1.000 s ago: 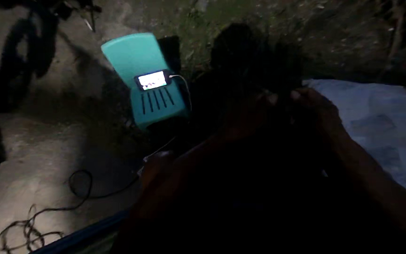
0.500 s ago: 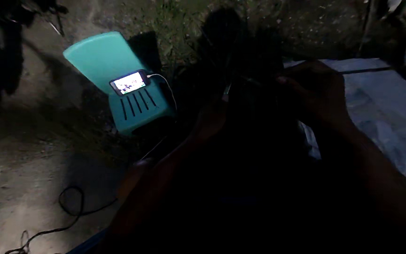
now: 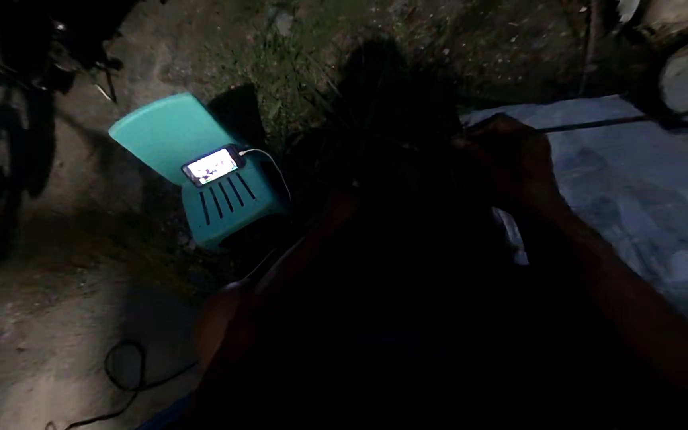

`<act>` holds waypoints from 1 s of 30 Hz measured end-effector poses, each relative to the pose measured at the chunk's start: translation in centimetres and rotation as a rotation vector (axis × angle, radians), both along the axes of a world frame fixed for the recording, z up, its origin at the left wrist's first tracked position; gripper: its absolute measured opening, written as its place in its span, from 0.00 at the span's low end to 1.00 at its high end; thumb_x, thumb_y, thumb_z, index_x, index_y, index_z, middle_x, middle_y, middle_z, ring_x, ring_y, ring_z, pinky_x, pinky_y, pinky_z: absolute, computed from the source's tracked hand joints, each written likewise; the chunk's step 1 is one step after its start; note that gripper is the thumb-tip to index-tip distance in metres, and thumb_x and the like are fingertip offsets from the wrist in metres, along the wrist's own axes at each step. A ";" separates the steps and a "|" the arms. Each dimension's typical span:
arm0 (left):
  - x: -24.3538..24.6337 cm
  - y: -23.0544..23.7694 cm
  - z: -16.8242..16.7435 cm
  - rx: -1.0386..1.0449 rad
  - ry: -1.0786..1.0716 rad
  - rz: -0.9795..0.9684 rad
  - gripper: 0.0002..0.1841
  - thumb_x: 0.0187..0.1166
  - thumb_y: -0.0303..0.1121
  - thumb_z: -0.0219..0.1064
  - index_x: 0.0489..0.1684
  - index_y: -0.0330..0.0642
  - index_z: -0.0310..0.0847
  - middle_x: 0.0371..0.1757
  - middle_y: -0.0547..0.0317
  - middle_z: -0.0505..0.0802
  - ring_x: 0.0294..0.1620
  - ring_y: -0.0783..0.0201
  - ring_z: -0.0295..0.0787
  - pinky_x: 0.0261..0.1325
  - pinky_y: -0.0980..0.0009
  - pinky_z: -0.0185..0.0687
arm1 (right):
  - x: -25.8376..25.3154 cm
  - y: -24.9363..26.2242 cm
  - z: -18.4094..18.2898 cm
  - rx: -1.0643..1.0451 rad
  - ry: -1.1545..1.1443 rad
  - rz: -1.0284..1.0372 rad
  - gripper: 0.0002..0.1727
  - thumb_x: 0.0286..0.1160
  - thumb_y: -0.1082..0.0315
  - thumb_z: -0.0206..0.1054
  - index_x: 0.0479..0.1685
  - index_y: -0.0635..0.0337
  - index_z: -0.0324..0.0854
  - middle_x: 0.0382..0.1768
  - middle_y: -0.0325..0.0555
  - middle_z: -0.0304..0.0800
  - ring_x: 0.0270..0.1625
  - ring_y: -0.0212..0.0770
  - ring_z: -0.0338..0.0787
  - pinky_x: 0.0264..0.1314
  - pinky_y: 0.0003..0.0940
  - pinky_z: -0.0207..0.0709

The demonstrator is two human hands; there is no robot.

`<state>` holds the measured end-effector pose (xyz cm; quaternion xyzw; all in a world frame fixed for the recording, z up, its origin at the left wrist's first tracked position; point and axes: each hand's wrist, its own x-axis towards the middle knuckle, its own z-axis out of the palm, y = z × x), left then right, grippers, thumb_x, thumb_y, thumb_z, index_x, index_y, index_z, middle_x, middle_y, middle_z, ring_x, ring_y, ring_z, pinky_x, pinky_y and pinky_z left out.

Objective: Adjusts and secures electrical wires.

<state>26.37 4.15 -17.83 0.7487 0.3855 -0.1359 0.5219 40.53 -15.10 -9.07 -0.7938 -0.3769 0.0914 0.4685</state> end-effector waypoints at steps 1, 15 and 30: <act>0.4 -0.1 -0.6 -0.021 0.031 0.004 0.33 0.96 0.52 0.39 0.67 0.27 0.76 0.60 0.29 0.85 0.61 0.39 0.84 0.65 0.41 0.77 | 0.2 -0.3 0.0 -0.058 -0.012 -0.021 0.11 0.83 0.66 0.65 0.49 0.67 0.82 0.40 0.41 0.89 0.39 0.18 0.85 0.47 0.17 0.81; -0.5 0.6 -3.6 0.141 0.070 -0.057 0.34 0.96 0.53 0.37 0.73 0.29 0.75 0.68 0.27 0.84 0.71 0.34 0.81 0.73 0.36 0.73 | 3.9 -3.1 0.3 0.069 0.119 -0.182 0.11 0.83 0.67 0.65 0.50 0.69 0.78 0.42 0.43 0.93 0.42 0.33 0.96 0.54 0.35 0.92; 1.3 -2.4 3.5 0.171 -0.291 -0.065 0.27 0.97 0.44 0.39 0.68 0.26 0.74 0.58 0.32 0.86 0.59 0.43 0.84 0.64 0.45 0.78 | -0.5 0.9 0.6 0.230 0.406 -0.217 0.04 0.85 0.70 0.63 0.46 0.60 0.74 0.38 0.38 0.94 0.40 0.35 0.98 0.48 0.32 0.95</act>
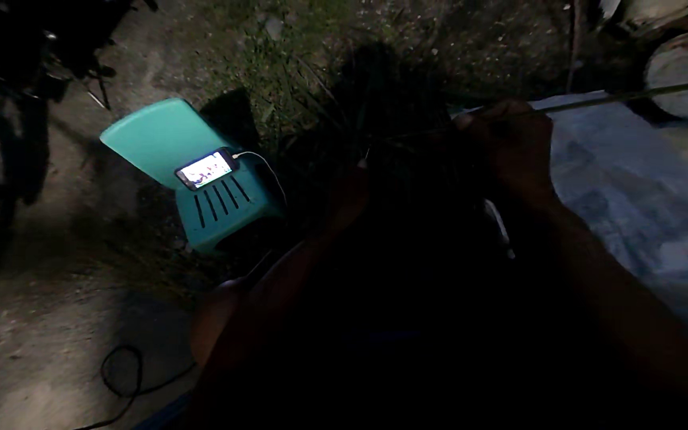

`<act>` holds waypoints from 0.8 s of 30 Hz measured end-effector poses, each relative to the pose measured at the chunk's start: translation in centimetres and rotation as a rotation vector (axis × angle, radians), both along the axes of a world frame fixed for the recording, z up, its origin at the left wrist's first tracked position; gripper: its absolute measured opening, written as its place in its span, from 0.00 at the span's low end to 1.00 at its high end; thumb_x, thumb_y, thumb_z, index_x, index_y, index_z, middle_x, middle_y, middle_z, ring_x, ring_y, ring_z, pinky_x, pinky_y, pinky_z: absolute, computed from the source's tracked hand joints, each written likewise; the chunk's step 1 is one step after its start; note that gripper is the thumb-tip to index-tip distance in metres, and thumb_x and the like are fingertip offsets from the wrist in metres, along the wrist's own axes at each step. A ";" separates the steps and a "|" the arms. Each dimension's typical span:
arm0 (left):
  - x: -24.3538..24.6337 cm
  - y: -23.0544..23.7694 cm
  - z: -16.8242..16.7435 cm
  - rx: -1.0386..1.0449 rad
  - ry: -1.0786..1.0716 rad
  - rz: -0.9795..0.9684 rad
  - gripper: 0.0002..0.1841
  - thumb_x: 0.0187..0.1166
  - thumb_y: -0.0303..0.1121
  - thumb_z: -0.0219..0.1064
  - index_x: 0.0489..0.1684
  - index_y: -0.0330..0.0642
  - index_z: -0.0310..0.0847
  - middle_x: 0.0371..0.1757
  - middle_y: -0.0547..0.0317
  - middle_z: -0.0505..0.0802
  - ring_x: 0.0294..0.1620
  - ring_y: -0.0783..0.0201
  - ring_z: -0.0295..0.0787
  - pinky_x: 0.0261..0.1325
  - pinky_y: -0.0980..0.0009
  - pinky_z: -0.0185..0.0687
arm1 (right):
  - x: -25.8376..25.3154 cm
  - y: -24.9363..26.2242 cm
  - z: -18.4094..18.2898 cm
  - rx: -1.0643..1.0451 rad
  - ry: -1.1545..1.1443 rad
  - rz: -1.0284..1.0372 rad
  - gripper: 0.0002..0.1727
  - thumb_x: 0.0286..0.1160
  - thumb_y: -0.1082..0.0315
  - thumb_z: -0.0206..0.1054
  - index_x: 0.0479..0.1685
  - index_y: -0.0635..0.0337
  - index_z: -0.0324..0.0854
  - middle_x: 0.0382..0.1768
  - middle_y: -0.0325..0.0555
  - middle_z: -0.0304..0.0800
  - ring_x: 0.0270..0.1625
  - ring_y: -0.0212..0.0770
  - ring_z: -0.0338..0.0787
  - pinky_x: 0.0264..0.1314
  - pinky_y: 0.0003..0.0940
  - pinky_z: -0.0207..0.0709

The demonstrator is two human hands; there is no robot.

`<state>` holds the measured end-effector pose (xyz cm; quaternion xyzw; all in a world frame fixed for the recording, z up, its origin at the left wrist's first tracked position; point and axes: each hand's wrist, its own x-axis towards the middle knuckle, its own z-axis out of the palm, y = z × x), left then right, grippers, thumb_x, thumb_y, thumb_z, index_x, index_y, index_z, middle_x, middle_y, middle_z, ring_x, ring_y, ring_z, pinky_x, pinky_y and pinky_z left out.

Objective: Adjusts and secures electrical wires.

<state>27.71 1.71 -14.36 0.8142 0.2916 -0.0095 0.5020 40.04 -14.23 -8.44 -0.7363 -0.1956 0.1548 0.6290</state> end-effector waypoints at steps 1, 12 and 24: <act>0.0 -0.3 0.2 0.007 0.003 -0.004 0.27 0.97 0.44 0.40 0.68 0.26 0.74 0.58 0.32 0.86 0.60 0.43 0.84 0.65 0.45 0.79 | 0.1 0.1 -0.2 0.019 -0.002 -0.003 0.03 0.85 0.71 0.63 0.45 0.60 0.74 0.38 0.38 0.94 0.39 0.35 0.98 0.47 0.33 0.95; -0.2 2.1 -3.0 -0.193 0.074 0.269 0.32 0.95 0.54 0.39 0.76 0.34 0.72 0.55 0.37 0.87 0.49 0.49 0.86 0.52 0.51 0.84 | 3.7 -3.2 0.6 0.104 -0.040 -0.106 0.03 0.85 0.71 0.60 0.46 0.56 0.69 0.33 0.35 0.91 0.35 0.39 0.97 0.47 0.40 0.96; -0.9 4.1 3.2 -0.534 -0.436 0.401 0.04 0.89 0.33 0.60 0.51 0.44 0.75 0.28 0.63 0.89 0.11 0.77 0.71 0.11 0.83 0.65 | 0.0 -1.0 0.4 0.209 0.131 0.264 0.04 0.84 0.72 0.61 0.50 0.55 0.77 0.41 0.37 0.96 0.43 0.38 0.97 0.54 0.37 0.94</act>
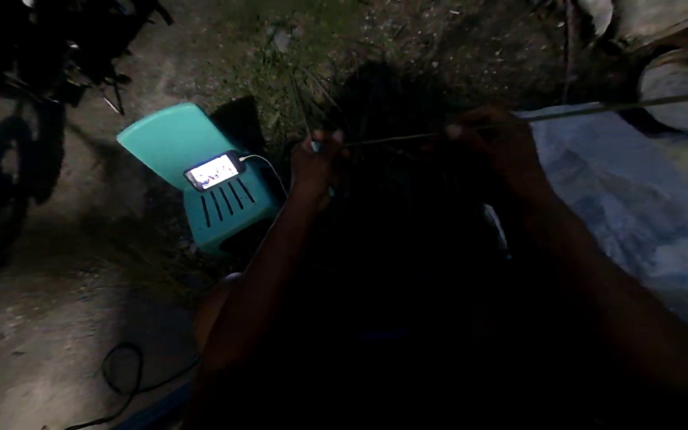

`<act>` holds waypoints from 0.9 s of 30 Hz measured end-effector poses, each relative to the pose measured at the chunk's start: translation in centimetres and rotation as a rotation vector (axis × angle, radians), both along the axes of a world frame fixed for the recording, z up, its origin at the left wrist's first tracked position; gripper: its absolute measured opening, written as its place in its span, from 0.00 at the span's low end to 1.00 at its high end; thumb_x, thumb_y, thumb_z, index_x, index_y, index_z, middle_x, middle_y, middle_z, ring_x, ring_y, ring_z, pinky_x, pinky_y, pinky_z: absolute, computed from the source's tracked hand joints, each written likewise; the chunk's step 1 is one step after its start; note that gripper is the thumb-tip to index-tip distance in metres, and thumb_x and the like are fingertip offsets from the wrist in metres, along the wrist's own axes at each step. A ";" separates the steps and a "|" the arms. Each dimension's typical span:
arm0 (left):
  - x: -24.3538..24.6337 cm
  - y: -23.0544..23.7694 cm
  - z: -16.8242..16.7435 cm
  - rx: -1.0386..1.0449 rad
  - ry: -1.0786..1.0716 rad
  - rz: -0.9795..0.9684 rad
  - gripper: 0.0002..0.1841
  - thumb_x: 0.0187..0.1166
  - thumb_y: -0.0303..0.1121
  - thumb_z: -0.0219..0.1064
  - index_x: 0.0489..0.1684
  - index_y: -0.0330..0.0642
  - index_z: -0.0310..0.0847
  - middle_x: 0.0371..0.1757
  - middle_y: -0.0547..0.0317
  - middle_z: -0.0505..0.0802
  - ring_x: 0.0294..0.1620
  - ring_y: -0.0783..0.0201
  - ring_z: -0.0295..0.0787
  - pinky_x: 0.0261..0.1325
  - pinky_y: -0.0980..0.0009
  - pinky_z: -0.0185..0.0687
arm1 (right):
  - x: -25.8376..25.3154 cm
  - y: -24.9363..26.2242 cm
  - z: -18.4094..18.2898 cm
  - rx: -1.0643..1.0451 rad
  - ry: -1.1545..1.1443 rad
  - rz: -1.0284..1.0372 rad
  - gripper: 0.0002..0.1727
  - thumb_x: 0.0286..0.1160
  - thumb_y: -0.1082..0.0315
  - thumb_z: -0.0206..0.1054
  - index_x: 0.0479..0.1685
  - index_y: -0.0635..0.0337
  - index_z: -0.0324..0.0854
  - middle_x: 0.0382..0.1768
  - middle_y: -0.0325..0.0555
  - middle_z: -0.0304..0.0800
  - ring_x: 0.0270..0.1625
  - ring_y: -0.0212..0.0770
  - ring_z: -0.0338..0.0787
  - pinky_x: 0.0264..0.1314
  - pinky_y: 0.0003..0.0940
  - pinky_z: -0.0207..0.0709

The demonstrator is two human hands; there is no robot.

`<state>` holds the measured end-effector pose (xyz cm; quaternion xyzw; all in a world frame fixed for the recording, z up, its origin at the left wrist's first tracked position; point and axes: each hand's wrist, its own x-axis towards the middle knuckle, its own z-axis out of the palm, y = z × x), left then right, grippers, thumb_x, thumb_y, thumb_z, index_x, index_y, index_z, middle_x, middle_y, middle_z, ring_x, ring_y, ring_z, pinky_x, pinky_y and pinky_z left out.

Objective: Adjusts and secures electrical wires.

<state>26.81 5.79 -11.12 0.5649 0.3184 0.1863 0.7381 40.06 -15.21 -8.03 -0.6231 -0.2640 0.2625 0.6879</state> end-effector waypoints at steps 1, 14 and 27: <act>-0.1 0.0 0.3 0.026 -0.010 0.005 0.04 0.90 0.33 0.60 0.51 0.44 0.74 0.28 0.63 0.89 0.12 0.77 0.70 0.12 0.83 0.65 | -0.6 0.2 0.2 -0.014 -0.013 0.017 0.04 0.84 0.73 0.61 0.50 0.56 0.77 0.41 0.37 0.96 0.43 0.37 0.97 0.54 0.35 0.94; -2.4 -5.1 1.5 0.935 0.201 -0.408 0.24 0.96 0.41 0.43 0.60 0.29 0.80 0.42 0.40 0.90 0.43 0.48 0.90 0.48 0.47 0.85 | -2.8 0.5 -0.3 -0.013 -0.420 0.003 0.09 0.82 0.74 0.64 0.53 0.70 0.84 0.52 0.44 0.92 0.51 0.30 0.94 0.58 0.28 0.90; -2.3 -4.6 1.8 0.863 0.275 -0.363 0.24 0.96 0.41 0.42 0.60 0.28 0.79 0.44 0.39 0.89 0.45 0.48 0.88 0.52 0.49 0.83 | -3.2 0.0 0.0 0.037 -0.446 0.005 0.08 0.83 0.75 0.62 0.51 0.71 0.83 0.52 0.45 0.93 0.50 0.32 0.95 0.56 0.30 0.91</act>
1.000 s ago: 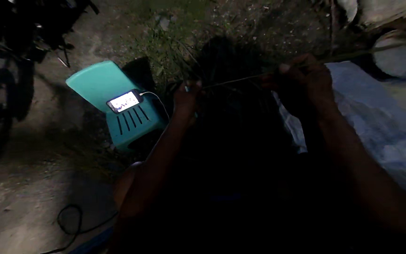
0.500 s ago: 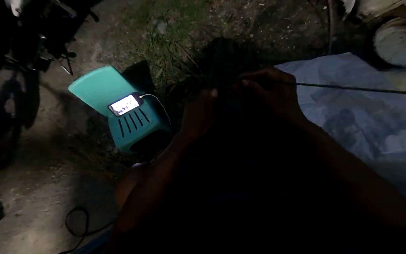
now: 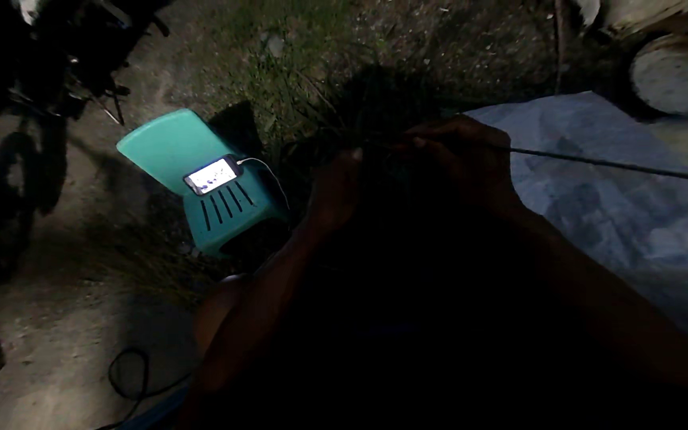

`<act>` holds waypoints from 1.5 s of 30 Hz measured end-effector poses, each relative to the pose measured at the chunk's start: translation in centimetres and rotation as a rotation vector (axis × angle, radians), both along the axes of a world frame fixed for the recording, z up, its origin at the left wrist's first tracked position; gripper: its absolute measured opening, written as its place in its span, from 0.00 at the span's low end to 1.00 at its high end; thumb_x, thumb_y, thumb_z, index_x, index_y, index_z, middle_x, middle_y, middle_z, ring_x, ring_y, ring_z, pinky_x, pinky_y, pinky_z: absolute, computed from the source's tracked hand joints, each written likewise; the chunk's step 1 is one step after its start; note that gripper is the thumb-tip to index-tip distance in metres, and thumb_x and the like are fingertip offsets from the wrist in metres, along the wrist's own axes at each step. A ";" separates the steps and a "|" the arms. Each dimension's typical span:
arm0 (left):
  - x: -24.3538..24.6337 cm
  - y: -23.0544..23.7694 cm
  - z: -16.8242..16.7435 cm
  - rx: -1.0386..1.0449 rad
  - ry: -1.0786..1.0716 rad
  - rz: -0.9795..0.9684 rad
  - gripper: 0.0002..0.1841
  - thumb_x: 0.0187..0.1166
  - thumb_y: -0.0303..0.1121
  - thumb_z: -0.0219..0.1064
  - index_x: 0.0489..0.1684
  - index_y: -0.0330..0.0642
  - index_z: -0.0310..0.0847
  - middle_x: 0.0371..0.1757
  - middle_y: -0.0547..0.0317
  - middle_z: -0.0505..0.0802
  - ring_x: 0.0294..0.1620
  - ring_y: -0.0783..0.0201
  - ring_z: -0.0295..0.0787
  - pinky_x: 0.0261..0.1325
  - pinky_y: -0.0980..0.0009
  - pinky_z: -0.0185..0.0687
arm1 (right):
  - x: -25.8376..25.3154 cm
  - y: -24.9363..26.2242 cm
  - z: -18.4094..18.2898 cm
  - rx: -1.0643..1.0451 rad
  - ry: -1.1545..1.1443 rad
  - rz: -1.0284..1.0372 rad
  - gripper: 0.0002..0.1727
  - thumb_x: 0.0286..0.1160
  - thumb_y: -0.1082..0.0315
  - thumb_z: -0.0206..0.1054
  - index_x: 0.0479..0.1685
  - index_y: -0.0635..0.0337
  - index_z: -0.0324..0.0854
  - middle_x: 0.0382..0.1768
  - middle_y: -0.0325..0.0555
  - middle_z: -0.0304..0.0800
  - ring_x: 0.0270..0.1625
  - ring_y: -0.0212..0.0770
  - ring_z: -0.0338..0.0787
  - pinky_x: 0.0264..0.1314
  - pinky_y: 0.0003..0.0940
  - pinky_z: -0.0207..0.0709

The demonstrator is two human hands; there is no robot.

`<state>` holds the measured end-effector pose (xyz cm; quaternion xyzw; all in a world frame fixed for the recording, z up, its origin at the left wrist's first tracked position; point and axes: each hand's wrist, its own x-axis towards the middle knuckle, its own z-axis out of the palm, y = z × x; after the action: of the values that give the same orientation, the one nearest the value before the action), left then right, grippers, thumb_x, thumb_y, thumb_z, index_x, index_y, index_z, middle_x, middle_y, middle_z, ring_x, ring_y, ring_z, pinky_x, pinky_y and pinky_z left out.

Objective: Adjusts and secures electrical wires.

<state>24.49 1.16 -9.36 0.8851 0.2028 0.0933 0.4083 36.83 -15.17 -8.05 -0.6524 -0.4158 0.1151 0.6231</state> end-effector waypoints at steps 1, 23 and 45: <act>0.0 -0.4 0.1 0.012 -0.010 -0.017 0.24 0.96 0.41 0.43 0.60 0.29 0.79 0.43 0.40 0.89 0.44 0.49 0.89 0.50 0.49 0.84 | 0.1 -0.1 0.1 0.003 0.001 0.001 0.08 0.83 0.75 0.62 0.51 0.70 0.83 0.52 0.44 0.93 0.50 0.32 0.95 0.56 0.29 0.91; 0.3 1.0 0.2 -0.171 0.072 -0.067 0.27 0.97 0.44 0.39 0.67 0.29 0.77 0.51 0.39 0.90 0.52 0.51 0.88 0.59 0.50 0.83 | 1.3 -0.4 -0.1 -0.037 -0.143 0.043 0.07 0.81 0.74 0.65 0.49 0.69 0.85 0.55 0.44 0.92 0.52 0.28 0.92 0.58 0.25 0.88; 0.8 -1.5 0.6 0.049 -0.049 -0.094 0.22 0.96 0.38 0.45 0.68 0.29 0.77 0.53 0.36 0.90 0.51 0.44 0.91 0.54 0.45 0.85 | -0.5 0.4 1.0 -0.137 0.290 -0.204 0.07 0.83 0.71 0.65 0.51 0.64 0.81 0.42 0.39 0.97 0.43 0.34 0.97 0.53 0.32 0.93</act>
<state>25.30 -0.38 -8.77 0.9009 0.1488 0.1007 0.3950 36.35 -14.80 -7.01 -0.7087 -0.2446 0.1723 0.6389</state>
